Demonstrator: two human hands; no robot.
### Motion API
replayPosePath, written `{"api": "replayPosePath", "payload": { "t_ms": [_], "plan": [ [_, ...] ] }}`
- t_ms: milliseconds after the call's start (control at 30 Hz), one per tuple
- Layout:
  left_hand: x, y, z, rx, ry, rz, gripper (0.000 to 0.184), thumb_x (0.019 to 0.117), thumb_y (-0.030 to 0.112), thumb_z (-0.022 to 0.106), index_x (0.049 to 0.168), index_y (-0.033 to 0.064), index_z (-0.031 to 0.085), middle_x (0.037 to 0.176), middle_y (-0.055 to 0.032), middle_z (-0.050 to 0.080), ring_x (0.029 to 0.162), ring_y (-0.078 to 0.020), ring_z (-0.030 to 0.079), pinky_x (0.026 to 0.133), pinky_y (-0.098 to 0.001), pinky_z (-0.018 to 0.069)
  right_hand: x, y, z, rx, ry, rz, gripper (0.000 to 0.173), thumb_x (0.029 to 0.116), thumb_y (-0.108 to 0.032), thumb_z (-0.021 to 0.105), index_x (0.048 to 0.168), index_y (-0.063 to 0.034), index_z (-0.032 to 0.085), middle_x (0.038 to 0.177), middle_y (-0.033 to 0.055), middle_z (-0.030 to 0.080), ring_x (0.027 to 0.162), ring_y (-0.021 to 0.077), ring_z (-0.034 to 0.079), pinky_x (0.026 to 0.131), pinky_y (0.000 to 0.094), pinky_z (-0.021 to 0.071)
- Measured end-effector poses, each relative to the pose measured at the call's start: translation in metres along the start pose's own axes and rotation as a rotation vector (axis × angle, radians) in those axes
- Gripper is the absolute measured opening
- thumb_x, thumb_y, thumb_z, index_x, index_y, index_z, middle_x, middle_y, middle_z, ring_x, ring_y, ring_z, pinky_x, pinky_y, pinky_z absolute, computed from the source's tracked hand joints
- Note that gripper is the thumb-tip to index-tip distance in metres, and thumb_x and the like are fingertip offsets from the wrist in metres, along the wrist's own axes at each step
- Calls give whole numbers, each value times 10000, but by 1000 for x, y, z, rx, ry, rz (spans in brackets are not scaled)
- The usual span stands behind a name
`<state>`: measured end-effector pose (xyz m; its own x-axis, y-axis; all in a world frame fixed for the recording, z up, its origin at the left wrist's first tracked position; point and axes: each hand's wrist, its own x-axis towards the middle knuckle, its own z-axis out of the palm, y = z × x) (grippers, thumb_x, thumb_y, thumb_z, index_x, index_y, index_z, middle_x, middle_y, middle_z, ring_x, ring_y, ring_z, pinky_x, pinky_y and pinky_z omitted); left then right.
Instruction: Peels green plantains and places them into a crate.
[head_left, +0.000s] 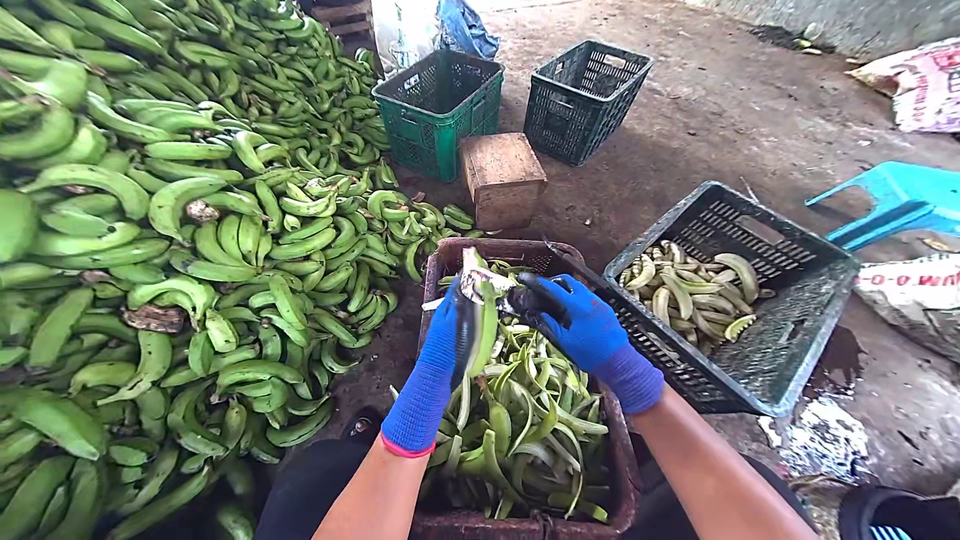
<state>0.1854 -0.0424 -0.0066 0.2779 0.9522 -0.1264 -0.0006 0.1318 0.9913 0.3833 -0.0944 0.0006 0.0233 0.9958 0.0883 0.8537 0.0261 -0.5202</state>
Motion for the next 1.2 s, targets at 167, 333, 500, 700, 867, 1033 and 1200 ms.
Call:
{"api": "replayPosePath", "payload": {
  "t_ms": [167, 333, 500, 700, 867, 1033, 1200],
  "plan": [
    [-13, 5, 0, 343, -257, -4, 467, 1106, 202, 325, 1501, -25, 430, 1420, -239, 546, 1303, -251, 539, 1125, -396, 385, 19, 6, -6, 139, -173, 260, 428, 1115, -339, 390, 1488, -187, 534, 1283, 183, 669, 1154, 357, 646, 1005, 608, 461],
    [-7, -1, -8, 239, -52, -59, 452, 1103, 223, 394, 1487, -11, 439, 1330, -230, 590, 1153, -226, 607, 1018, -387, 470, 7, 4, 2, 102, -116, 103, 469, 1055, -320, 543, 1503, -183, 528, 1367, 162, 637, 1249, 358, 614, 1046, 617, 452],
    [4, -8, -30, -422, 59, -198, 426, 1122, 329, 261, 1132, 45, 579, 801, -58, 664, 661, -109, 647, 598, -251, 553, -15, 10, 30, -77, 145, -482, 516, 897, -483, 653, 1317, -188, 711, 1116, 190, 721, 995, 394, 698, 822, 577, 561],
    [-3, -1, -28, -521, 103, -131, 427, 1120, 337, 257, 1081, 77, 593, 767, -34, 657, 634, -95, 643, 565, -236, 550, -13, -1, 26, -117, 221, -448, 465, 897, -415, 631, 1290, -185, 728, 1104, 183, 716, 967, 388, 698, 773, 568, 558],
    [-25, 6, -15, -7, -95, -3, 445, 1101, 174, 299, 1515, 56, 412, 1171, -71, 639, 933, -43, 621, 843, -215, 517, 10, -16, 0, 142, -190, 161, 411, 1107, -335, 419, 1457, -189, 576, 1217, 165, 696, 1069, 327, 677, 946, 580, 503],
    [-5, -5, -28, -507, -11, -145, 421, 1119, 329, 264, 1161, 76, 597, 780, -48, 649, 620, -113, 633, 543, -246, 548, 0, -2, 8, 165, -155, 54, 452, 1035, -305, 566, 1470, -184, 569, 1305, 146, 676, 1188, 324, 651, 1026, 596, 477],
    [0, -9, -37, -696, -74, -161, 416, 1105, 359, 284, 1092, 99, 609, 782, -35, 653, 624, -99, 647, 557, -237, 569, -17, 8, 24, -17, 35, -500, 546, 894, -492, 647, 1337, -175, 694, 1093, 177, 720, 979, 368, 696, 820, 563, 557]
  ]
}}
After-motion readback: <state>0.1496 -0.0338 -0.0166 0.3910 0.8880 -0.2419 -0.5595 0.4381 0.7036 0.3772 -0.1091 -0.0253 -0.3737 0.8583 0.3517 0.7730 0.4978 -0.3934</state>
